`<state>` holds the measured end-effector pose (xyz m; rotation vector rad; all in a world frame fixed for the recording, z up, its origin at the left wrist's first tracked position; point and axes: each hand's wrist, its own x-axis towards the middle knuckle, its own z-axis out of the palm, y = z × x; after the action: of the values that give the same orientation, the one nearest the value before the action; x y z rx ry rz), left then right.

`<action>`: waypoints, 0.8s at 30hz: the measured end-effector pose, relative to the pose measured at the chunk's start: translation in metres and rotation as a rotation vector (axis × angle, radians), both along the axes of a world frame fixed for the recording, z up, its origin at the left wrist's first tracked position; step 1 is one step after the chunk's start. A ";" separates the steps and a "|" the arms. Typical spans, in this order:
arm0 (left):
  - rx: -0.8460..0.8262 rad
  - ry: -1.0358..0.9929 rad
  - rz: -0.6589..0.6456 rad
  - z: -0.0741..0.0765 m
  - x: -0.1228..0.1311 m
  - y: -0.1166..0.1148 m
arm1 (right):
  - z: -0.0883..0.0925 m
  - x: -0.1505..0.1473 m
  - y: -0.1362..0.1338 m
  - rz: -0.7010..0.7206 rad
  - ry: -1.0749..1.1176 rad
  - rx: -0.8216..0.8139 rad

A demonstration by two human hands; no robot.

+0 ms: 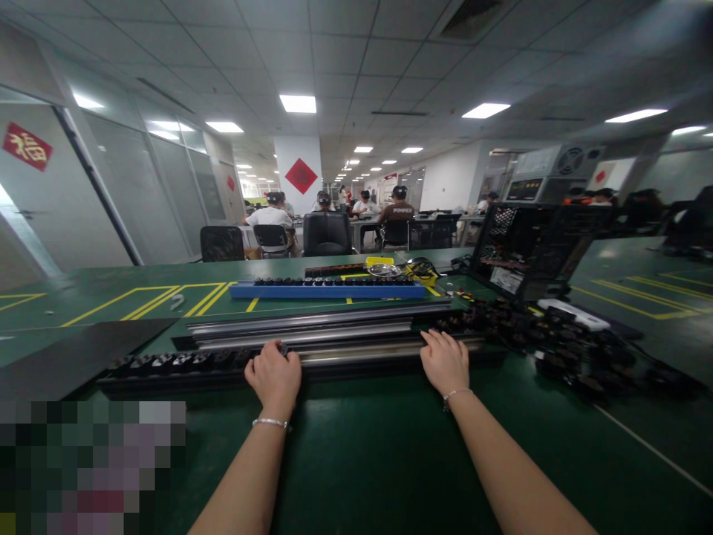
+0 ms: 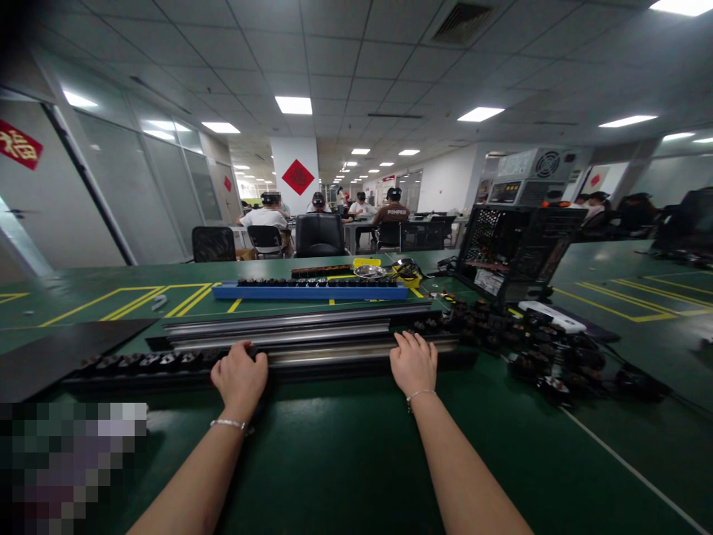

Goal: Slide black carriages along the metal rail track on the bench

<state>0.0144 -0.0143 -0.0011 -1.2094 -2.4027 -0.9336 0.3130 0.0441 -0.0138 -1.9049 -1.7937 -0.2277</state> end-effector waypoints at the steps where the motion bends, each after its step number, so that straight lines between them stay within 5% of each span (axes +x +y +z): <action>1: 0.001 -0.004 -0.009 0.000 0.000 0.000 | 0.000 0.000 0.000 -0.001 -0.003 -0.002; 24: -0.024 0.003 -0.133 0.004 0.013 0.000 | -0.003 0.002 0.003 -0.005 -0.056 0.026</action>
<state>0.0273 -0.0140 0.0026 -1.3923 -2.3616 -0.9419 0.3152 0.0471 -0.0173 -1.9023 -1.8133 -0.3073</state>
